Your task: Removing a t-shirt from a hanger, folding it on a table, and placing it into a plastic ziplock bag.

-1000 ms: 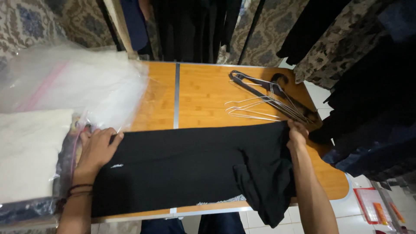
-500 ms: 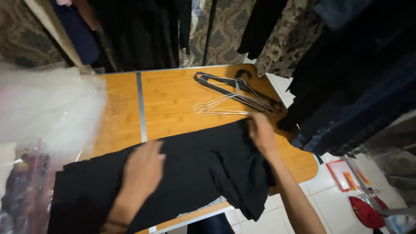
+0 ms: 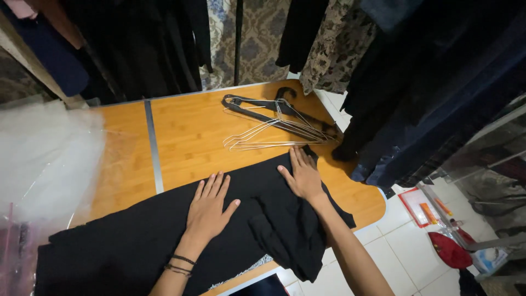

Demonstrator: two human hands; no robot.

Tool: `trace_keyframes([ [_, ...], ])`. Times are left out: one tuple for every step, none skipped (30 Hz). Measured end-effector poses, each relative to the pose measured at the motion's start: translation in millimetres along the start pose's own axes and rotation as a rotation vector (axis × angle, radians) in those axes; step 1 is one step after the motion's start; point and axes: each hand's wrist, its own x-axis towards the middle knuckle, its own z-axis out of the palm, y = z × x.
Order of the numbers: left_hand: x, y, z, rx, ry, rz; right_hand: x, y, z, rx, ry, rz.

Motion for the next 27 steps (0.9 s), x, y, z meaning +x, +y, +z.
trace_keyframes([
  [-1,1,0,-0.005,0.021,0.01,-2,-1,0,-0.003,0.029,0.03],
  [-3,3,-1,-0.004,0.02,0.013,-3,-3,-4,-0.002,0.03,0.033],
  [-4,4,-2,-0.025,0.072,0.068,-4,-5,-9,0.056,0.07,0.06],
  [-6,6,-3,-0.046,0.123,0.123,-5,-7,-13,0.115,0.111,0.086],
  [-7,15,-6,-0.043,0.123,0.129,-5,-9,-21,0.115,0.116,0.09],
  [-9,23,-8,-0.083,0.117,0.208,-4,-11,-29,0.14,0.148,0.177],
  [-9,31,-11,-0.122,0.112,0.287,-2,-12,-36,0.164,0.181,0.263],
  [-7,49,-23,-0.119,0.112,0.292,3,-2,-33,0.165,0.187,0.266],
  [-7,70,-35,-0.249,0.014,0.328,4,9,-31,0.153,0.188,0.342],
  [-8,91,-47,-0.379,-0.084,0.362,4,20,-29,0.141,0.19,0.418],
  [-14,104,-43,-0.382,-0.087,0.358,3,23,-26,0.141,0.184,0.418],
  [-20,117,-39,-0.427,-0.009,0.48,1,25,-24,0.199,0.187,0.438],
  [-20,128,-35,-0.465,0.076,0.612,6,30,-22,0.255,0.202,0.454],
  [-21,129,-20,-0.462,0.082,0.616,10,34,-21,0.254,0.209,0.451],
  [-25,130,-6,-0.475,0.017,0.587,9,36,-19,0.301,0.222,0.463],
  [-28,131,9,-0.487,-0.048,0.558,8,39,-17,0.348,0.235,0.474],
  [-27,129,10,-0.489,-0.051,0.557,8,44,-12,0.348,0.233,0.476],
  [-27,128,12,-0.553,-0.1,0.49,7,49,-6,0.369,0.257,0.476],
  [-27,128,14,-0.616,-0.149,0.419,6,54,-1,0.391,0.279,0.475],
  [-28,129,12,-0.618,-0.15,0.416,4,53,-2,0.391,0.275,0.475],
  [-28,129,9,-0.658,-0.054,0.421,3,53,-4,0.433,0.281,0.506],
  [-29,129,6,-0.698,0.043,0.425,2,52,-6,0.475,0.287,0.537],
  [-29,128,6,-0.696,0.043,0.427,1,54,-2,0.476,0.289,0.536],
  [-29,126,5,-0.749,0.137,0.422,-1,55,1,0.504,0.306,0.532],
  [-28,125,4,-0.802,0.231,0.418,-1,57,5,0.532,0.325,0.529],
  [-32,124,6,-0.8,0.231,0.423,-3,57,7,0.533,0.329,0.529],
  [-35,123,9,-0.849,0.313,0.407,-4,57,9,0.516,0.357,0.481],
])
